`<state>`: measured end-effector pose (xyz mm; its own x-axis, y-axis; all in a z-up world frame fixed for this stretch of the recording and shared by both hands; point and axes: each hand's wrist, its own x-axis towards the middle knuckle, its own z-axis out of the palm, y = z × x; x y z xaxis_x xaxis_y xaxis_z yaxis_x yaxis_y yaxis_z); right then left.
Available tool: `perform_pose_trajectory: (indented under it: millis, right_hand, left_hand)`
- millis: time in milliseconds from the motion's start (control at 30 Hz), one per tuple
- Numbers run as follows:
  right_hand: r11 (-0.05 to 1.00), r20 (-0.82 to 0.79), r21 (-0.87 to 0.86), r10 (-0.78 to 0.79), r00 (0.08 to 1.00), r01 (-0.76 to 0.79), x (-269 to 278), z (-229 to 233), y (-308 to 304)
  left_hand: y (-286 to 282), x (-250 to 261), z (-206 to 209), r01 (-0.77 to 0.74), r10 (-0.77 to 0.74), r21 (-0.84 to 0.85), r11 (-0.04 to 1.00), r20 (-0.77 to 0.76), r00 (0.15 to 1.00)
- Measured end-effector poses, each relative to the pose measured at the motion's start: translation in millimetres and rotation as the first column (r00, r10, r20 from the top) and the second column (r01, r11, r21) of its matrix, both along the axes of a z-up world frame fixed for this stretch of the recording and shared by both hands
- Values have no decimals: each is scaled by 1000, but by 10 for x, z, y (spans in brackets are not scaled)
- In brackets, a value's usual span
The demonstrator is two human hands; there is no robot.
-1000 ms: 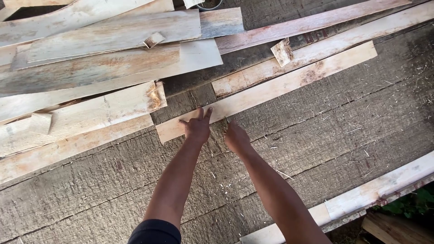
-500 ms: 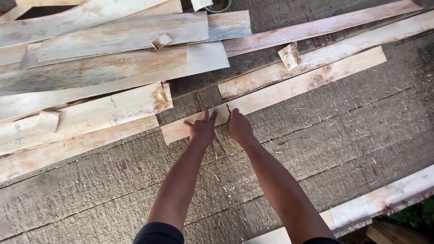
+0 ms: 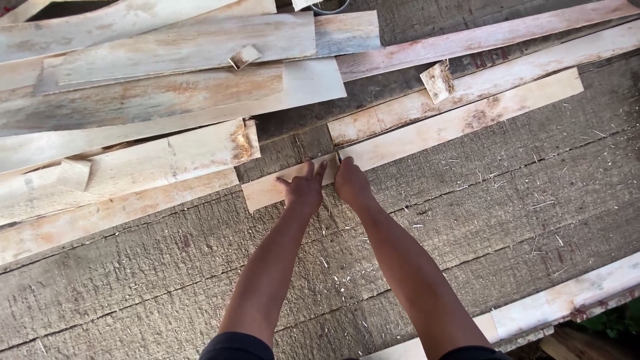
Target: The person uses a red utility knife to cut long wooden planks into shorter pieces on a wooden workbench. They repeatedly score the wood and snap it apart, then trim the edges. Cut pieces are placed aside on the bench.
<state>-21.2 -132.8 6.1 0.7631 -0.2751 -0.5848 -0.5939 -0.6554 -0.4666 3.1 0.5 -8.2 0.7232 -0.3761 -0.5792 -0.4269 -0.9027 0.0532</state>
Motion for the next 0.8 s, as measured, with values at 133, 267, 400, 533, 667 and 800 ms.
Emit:
perform_pose_trajectory:
  millis: [133,267,400,533,667,800]
  right_hand:
    - [1000,-20,5,3,1000,-3,-3,301,55]
    - [1000,-24,7,-16,1000,16,6,259,39]
    - [1000,-26,4,-24,999,24,13,264,43]
    - [1000,-17,1,-21,1000,21,-2,445,88]
    - [1000,-15,-10,-11,1000,11,-10,426,97]
    - [999,1,25,-31,1000,30,-20,535,104]
  left_hand:
    - [6,-12,3,-8,8,-13,1000,-3,1000]
    - [18,-5,-102,1,-1,-20,1000,11,1000]
    - [36,-16,-167,1,1,-49,999,37,999]
    - [24,-12,-61,-11,12,-49,999,24,1000]
    - [22,0,-148,-8,9,-49,999,28,1000]
    - [20,-10,-178,-3,5,-40,999,33,999]
